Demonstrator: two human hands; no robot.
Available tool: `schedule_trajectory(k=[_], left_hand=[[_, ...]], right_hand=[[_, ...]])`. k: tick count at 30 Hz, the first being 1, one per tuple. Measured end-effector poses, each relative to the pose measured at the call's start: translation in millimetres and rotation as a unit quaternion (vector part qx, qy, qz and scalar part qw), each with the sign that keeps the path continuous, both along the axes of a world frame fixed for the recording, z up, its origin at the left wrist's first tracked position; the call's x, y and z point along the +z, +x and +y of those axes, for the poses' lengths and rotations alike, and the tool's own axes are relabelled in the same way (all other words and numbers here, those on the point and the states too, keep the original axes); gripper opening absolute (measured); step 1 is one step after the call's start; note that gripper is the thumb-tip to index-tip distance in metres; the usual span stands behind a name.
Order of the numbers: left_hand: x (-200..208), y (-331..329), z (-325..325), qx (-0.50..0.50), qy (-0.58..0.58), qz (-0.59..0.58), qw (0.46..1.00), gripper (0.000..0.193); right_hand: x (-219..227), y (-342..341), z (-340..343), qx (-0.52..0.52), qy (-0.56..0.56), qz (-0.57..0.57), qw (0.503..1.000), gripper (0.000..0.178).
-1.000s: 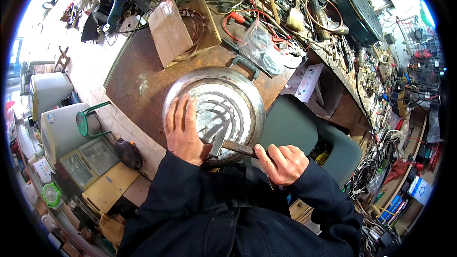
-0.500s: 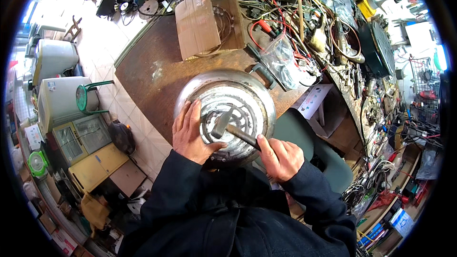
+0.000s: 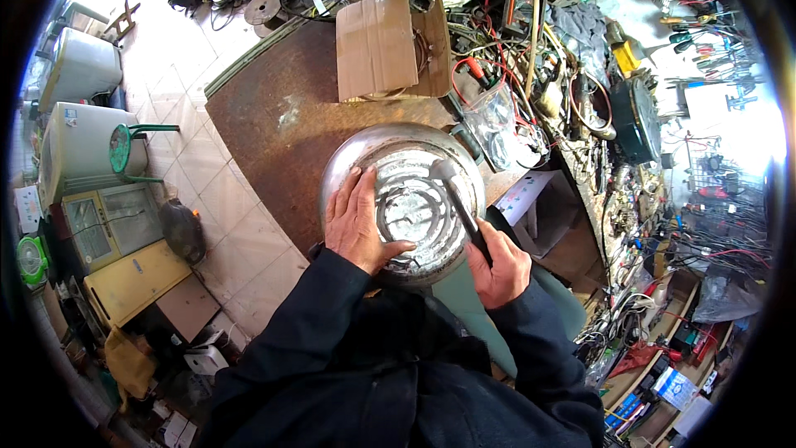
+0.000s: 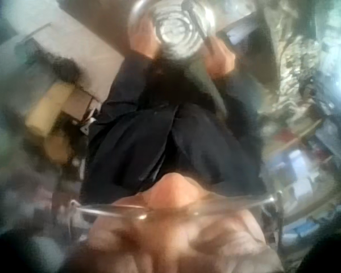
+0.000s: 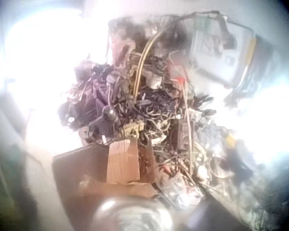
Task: The person holds a round metal object on a workbench and repeatedly strikes its surface with a hammer. The person rotates the object slightly to hit different areas while maintaining a firm grip.
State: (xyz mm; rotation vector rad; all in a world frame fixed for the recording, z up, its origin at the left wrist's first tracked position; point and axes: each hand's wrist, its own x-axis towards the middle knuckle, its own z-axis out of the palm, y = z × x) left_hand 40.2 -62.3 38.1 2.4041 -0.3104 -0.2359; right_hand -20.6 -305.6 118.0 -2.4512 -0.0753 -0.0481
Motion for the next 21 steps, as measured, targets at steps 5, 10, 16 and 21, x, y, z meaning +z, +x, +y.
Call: schedule_trajectory(k=[5, 10, 16, 21], left_hand=[[-5.7, -0.1, 1.0, -0.006, -0.024, 0.015, 1.0, 0.136], [-4.1, 1.8, 0.5, 0.001, -0.028, 0.027, 0.999, 0.134], [0.3, -6.2, 2.0, 0.041, -0.02, -0.003, 0.999, 0.136], [-9.3, -20.8, -1.0, 0.082, -0.041, -0.028, 0.995, 0.139]], right_hand=[[1.6, 11.8, 19.9, -0.067, 0.049, -0.001, 0.997, 0.039], [7.5, 28.1, 18.6, -0.033, 0.056, 0.085, 0.994, 0.038], [18.0, 54.3, 3.0, 0.017, 0.082, 0.166, 0.983, 0.044], [32.5, 78.3, 5.5, 0.125, 0.077, 0.095, 0.985, 0.055]])
